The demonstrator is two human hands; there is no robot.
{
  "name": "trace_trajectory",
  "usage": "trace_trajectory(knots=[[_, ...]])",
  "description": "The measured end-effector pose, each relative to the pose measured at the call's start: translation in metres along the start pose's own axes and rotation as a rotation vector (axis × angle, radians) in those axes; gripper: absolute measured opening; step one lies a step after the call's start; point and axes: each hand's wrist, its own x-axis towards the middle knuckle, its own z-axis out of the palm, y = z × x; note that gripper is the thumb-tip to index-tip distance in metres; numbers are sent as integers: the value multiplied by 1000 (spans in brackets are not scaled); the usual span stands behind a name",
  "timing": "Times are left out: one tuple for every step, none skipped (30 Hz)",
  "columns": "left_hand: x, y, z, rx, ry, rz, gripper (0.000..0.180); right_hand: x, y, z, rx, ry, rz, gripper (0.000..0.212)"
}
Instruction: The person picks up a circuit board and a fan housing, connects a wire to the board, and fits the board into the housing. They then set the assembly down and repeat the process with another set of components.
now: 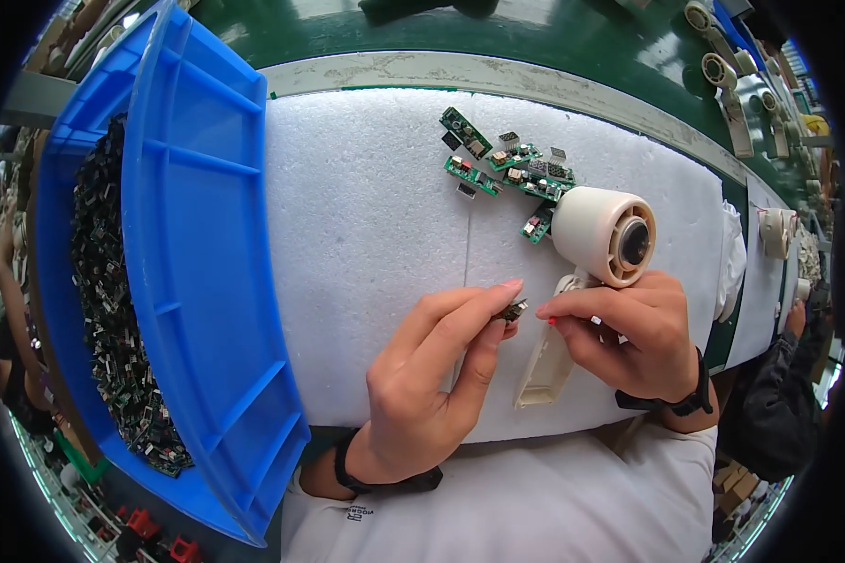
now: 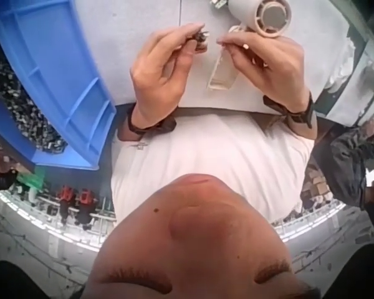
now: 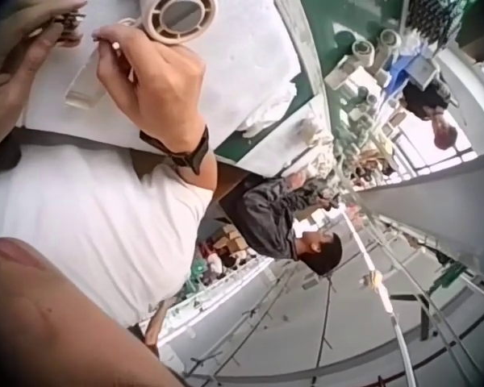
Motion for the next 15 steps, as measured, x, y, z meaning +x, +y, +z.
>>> trace_trajectory(knots=[[-1, 2, 4, -4, 6, -13, 27, -1, 1, 0, 5, 9, -11, 21], [-2, 5, 8, -8, 13, -27, 27, -2, 2, 0, 11, 18, -21, 20], [-3, 7, 11, -12, 19, -41, 27, -3, 2, 0, 16, 26, -32, 20], [-2, 9, 13, 0, 12, -39, 27, -3, 3, 1, 25, 37, -33, 20], [-1, 11, 15, 49, 17, -17, 27, -4, 3, 1, 29, 60, -43, 20], [0, 11, 18, 93, 19, 4, 27, -5, 4, 1, 30, 82, -49, 19], [1, 12, 20, 136, 21, 26, 27, -6, 5, 1, 30, 104, -55, 18], [1, 11, 20, 142, 12, 28, 27, -7, 6, 2, 35, 114, -52, 18], [0, 8, 20, 122, 11, 32, 27, -8, 7, 2, 41, 119, -57, 18], [0, 6, 20, 101, 11, 37, 26, -8, 7, 3, 47, 125, -62, 18], [0, 5, 20, 78, 11, 39, 26, -8, 8, 3, 53, 128, -66, 17], [0, 5, 20, 82, 2, 40, 26, -9, 9, 3, 56, 136, -62, 17], [0, 6, 20, 84, -13, 28, 26, -10, 9, 3, 60, 140, -66, 17], [1, 7, 19, 86, -29, 15, 27, -10, 9, 3, 64, 144, -70, 17], [1, 8, 19, 88, -43, 3, 27, -11, 9, 3, 67, 148, -74, 17]])
